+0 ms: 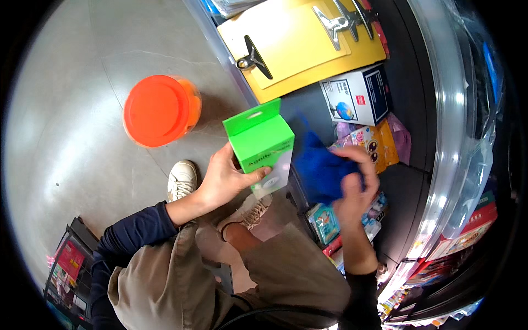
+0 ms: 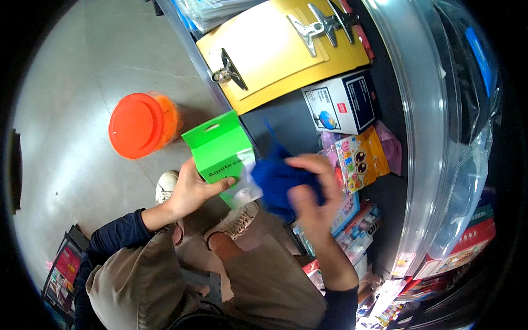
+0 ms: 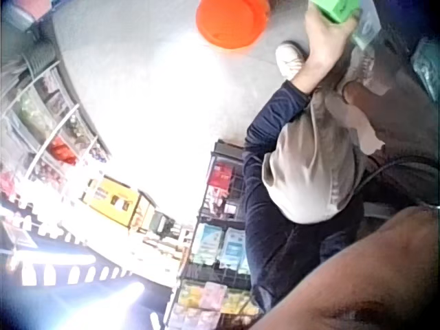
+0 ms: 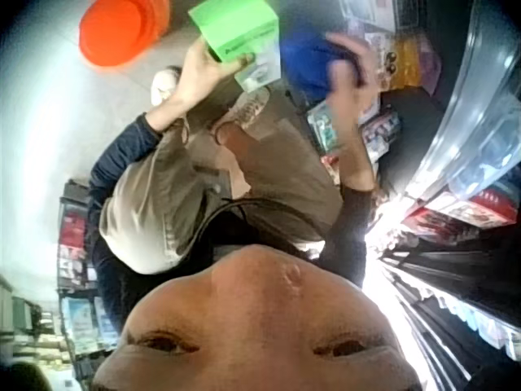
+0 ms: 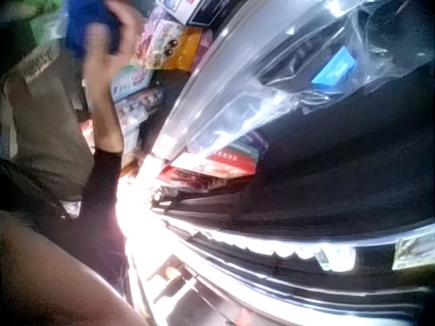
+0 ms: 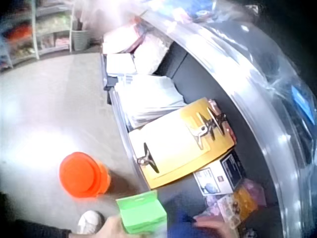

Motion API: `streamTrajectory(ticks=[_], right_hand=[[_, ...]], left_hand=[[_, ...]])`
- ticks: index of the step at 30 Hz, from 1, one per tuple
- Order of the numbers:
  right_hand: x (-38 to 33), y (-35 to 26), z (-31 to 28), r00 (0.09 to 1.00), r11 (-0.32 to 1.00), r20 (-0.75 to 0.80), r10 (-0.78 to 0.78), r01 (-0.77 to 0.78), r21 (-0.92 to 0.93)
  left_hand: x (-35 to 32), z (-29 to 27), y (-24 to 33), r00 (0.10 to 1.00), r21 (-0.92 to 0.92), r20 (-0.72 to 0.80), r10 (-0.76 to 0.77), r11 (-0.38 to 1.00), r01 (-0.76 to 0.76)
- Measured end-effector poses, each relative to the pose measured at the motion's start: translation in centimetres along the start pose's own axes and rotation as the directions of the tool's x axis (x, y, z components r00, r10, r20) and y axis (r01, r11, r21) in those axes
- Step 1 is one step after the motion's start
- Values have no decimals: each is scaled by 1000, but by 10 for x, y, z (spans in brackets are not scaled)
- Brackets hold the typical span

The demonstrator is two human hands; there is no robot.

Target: The person sits on the floor and wipes various stationery items on a lower shelf using a blue cloth. They handle a plastic container of orange balls, a box of globe, a package of stickers, and a pink bag of toys, wiping each item before placing it back on the shelf.

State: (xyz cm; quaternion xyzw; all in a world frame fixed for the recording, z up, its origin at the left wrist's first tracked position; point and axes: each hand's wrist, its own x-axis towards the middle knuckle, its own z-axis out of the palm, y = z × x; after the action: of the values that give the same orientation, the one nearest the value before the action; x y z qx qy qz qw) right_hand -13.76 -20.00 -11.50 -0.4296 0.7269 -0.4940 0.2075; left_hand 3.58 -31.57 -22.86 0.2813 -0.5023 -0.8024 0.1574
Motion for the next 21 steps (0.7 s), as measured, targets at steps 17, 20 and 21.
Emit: streamTrajectory(ticks=[17, 20, 21], right_hand=[[1, 29, 64, 958, 940, 91, -274, 286, -186], [-8, 35, 58, 951, 957, 159, -265, 279, -78], [-11, 37, 58, 941, 947, 157, -301, 314, -68]], left_hand=[[-16, -17, 4, 991, -443, 39, -126, 887, 130], [-22, -20, 14, 986, -533, -122, -114, 846, 32], [-23, -22, 21, 980, -519, -181, -87, 855, -20]])
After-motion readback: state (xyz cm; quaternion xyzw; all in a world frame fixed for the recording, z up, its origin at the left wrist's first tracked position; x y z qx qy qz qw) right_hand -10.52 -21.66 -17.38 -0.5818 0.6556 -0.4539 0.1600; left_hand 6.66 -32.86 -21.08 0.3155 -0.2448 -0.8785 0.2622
